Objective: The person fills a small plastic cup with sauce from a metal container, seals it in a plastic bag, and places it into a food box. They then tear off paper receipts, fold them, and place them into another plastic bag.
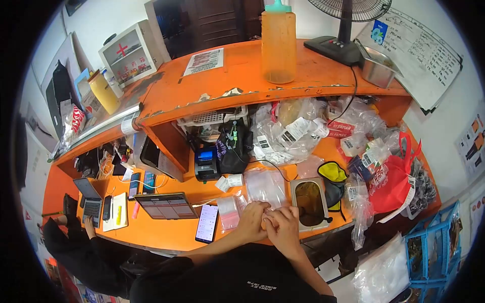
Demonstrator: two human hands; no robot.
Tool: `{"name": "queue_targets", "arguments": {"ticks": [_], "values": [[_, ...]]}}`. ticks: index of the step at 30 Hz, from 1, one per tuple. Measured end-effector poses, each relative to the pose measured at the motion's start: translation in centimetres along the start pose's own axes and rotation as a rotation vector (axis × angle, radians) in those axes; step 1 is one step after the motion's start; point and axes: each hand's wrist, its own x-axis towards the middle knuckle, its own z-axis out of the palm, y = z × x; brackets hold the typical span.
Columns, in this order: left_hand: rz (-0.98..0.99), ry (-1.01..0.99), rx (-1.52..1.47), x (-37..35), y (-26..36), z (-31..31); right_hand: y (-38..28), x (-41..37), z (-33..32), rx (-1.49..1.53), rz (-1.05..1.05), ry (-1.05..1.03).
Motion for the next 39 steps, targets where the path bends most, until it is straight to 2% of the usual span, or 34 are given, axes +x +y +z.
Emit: {"name": "queue_targets", "arguments": {"ticks": [3,7,9,10,12,13,15,17,18,20,21,22,24,26,28,33,35,36,38,39], "values": [[0.005,-0.012,0.007,0.3,0.5,-0.1,0.3,-0.5,-0.3,0.069,0.056,-0.052],[0.031,0.014,-0.032,0.4,0.5,0.4,1.1,-1.4,-0.3,0.067,0.096,-0.008],[0.027,-0.011,-0.029,0.7,0.3,0.6,0.9,-1.4,-0.4,0.006,0.020,0.028],[0.023,-0.032,-0.026,0.8,0.4,0.9,0.9,-1.4,-0.5,-0.004,0.049,0.037],[-0.007,-0.041,-0.128,1.1,0.7,1.4,0.8,-1.9,-1.0,0.085,0.218,-0.166],[-0.004,-0.019,-0.099,1.3,0.6,1.4,0.6,-2.2,-1.3,0.076,0.278,-0.155],[0.007,-0.016,-0.086,1.7,0.3,1.8,0.3,-1.3,-2.3,0.179,0.170,-0.097],[-0.150,0.110,-0.241,2.4,-0.8,2.5,0.6,0.1,-4.6,0.151,0.234,0.142],[-0.149,0.102,-0.251,2.6,-1.6,2.7,1.5,0.6,-6.0,0.109,0.293,0.217],[-0.418,0.044,-0.436,3.1,-3.3,3.3,3.7,0.9,-8.0,-0.337,0.238,0.231],[-0.455,0.015,-0.482,3.5,-3.7,3.6,4.3,0.9,-8.3,-0.446,0.318,0.146],[-0.452,0.014,-0.486,3.9,-4.3,4.1,4.8,0.7,-8.2,-0.450,0.319,0.148],[-0.426,0.012,-0.662,4.7,-6.0,5.9,6.2,0.2,-7.5,-0.715,0.403,-0.110],[-0.425,0.044,-0.693,5.6,-7.1,7.7,8.2,-0.5,-6.5,-0.765,0.398,-0.149],[-0.621,-0.024,-0.931,6.3,-7.8,8.9,8.3,-0.6,-6.3,-0.843,0.371,-0.262],[-0.722,0.038,-1.100,7.3,-8.6,11.7,7.4,-0.4,-6.0,-0.926,0.315,-0.293],[-0.904,-0.028,-1.175,7.8,-8.6,11.8,6.2,-0.3,-6.8,-0.989,0.254,-0.268],[-0.906,-0.041,-1.176,8.1,-8.6,11.8,5.7,-0.3,-7.4,-0.989,0.267,-0.268],[-1.032,-0.161,-1.173,8.5,-8.3,11.5,5.4,-0.9,-8.4,-0.893,0.399,-0.252],[-1.012,-0.187,-1.218,8.6,-8.0,11.5,5.6,-1.6,-8.9,-0.912,0.358,-0.208]]}}
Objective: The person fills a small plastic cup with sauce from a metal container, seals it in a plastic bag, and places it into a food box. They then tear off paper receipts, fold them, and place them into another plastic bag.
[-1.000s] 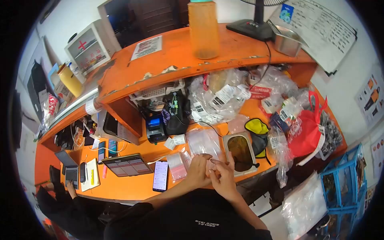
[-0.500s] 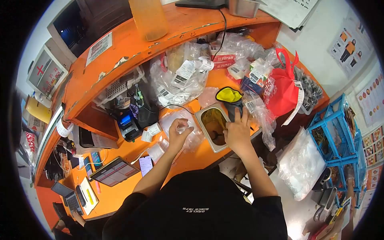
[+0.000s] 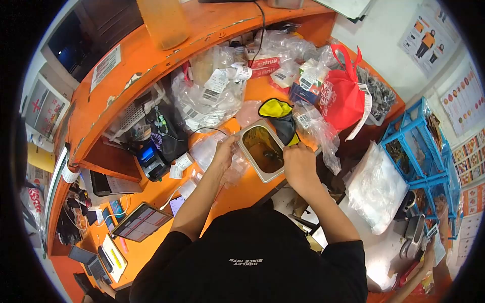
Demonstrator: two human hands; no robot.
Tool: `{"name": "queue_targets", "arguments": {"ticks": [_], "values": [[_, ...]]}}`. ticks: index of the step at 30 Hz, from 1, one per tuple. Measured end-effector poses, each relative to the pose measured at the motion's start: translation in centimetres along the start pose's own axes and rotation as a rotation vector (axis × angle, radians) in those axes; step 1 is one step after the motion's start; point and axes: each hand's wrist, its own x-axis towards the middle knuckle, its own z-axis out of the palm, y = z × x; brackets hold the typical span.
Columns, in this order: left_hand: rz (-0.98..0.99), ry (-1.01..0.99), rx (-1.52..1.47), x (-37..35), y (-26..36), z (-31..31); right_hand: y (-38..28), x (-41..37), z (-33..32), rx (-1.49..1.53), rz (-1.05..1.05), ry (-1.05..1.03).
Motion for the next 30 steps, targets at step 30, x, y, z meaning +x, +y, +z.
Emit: {"name": "queue_targets", "arguments": {"ticks": [30], "values": [[0.614,-0.153,0.534,-8.5,-2.7,9.3,3.5,-11.2,7.7,0.539,0.439,0.162]]}}
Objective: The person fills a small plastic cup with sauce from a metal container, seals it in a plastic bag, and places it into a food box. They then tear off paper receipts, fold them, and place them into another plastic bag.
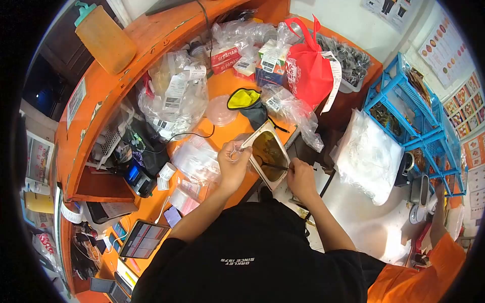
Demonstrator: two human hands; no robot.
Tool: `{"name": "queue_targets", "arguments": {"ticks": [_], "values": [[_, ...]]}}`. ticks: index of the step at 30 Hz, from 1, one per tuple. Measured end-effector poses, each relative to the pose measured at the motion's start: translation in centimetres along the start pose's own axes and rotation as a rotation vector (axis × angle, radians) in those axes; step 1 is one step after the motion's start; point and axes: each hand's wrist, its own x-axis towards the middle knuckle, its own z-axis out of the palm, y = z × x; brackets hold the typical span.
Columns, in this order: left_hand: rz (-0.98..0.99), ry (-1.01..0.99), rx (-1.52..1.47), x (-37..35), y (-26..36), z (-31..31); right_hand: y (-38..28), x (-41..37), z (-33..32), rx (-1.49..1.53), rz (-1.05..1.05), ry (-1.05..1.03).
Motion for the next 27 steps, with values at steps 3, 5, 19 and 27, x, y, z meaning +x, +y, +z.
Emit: {"name": "queue_targets", "arguments": {"ticks": [3,5,19,27], "values": [[-0.012,0.035,-0.025,0.3,-1.3,-0.1,0.7,0.1,0.2,0.202,0.082,-0.021],[0.072,0.074,-0.008,0.8,-1.4,-0.7,0.7,0.4,0.4,0.295,0.125,-0.048],[-0.434,0.154,-0.254,7.1,-6.6,-9.3,-3.9,3.3,1.0,0.430,0.024,0.066],[-0.220,0.151,-0.086,6.8,-8.2,-10.4,-5.1,3.4,1.2,0.485,0.060,0.052]]}}
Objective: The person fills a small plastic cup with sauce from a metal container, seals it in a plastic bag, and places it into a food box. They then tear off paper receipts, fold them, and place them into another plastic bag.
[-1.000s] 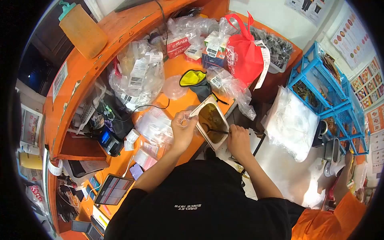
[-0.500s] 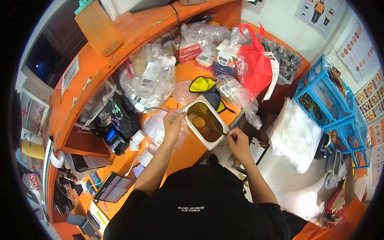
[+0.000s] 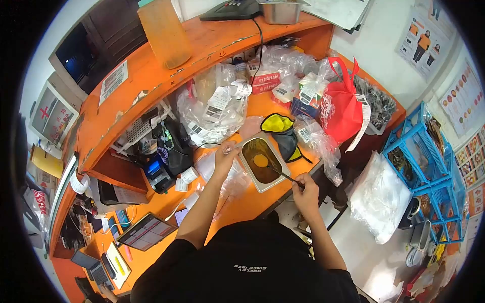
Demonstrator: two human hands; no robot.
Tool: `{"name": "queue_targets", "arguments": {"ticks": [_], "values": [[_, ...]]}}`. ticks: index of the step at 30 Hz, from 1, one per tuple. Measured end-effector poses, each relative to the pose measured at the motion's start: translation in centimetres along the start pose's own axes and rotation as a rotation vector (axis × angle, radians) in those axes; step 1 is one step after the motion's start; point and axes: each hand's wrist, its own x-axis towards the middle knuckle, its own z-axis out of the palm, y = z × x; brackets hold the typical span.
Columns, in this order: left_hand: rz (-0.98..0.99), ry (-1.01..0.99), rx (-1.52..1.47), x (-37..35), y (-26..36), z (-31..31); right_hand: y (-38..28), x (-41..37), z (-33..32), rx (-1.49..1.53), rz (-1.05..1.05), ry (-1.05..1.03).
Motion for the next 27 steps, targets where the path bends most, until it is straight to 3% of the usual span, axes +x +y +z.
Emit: {"name": "queue_targets", "arguments": {"ticks": [4,10,15,18,22,24,27], "values": [[0.141,0.089,0.017,-1.6,0.5,-0.5,-0.9,0.2,-0.4,-0.022,0.025,0.002],[0.342,-0.062,0.198,-5.0,4.0,-1.2,-3.2,1.2,-1.5,0.059,-0.052,0.025],[0.406,-0.049,0.196,-5.7,3.5,-1.4,-2.7,1.1,-1.5,0.066,-0.067,0.040],[0.339,-0.066,0.171,-6.7,5.3,-1.2,-0.4,0.1,-0.6,0.021,-0.038,0.020],[0.555,-0.077,0.367,-7.8,7.4,0.0,0.2,-0.5,-0.2,-0.020,0.010,-0.015],[0.739,-0.141,0.703,-8.8,9.9,1.0,-0.6,-0.6,-0.1,-0.001,-0.032,0.006],[0.763,-0.287,0.829,-9.8,11.2,2.9,-1.5,-0.6,-0.1,0.049,0.030,-0.054]]}}
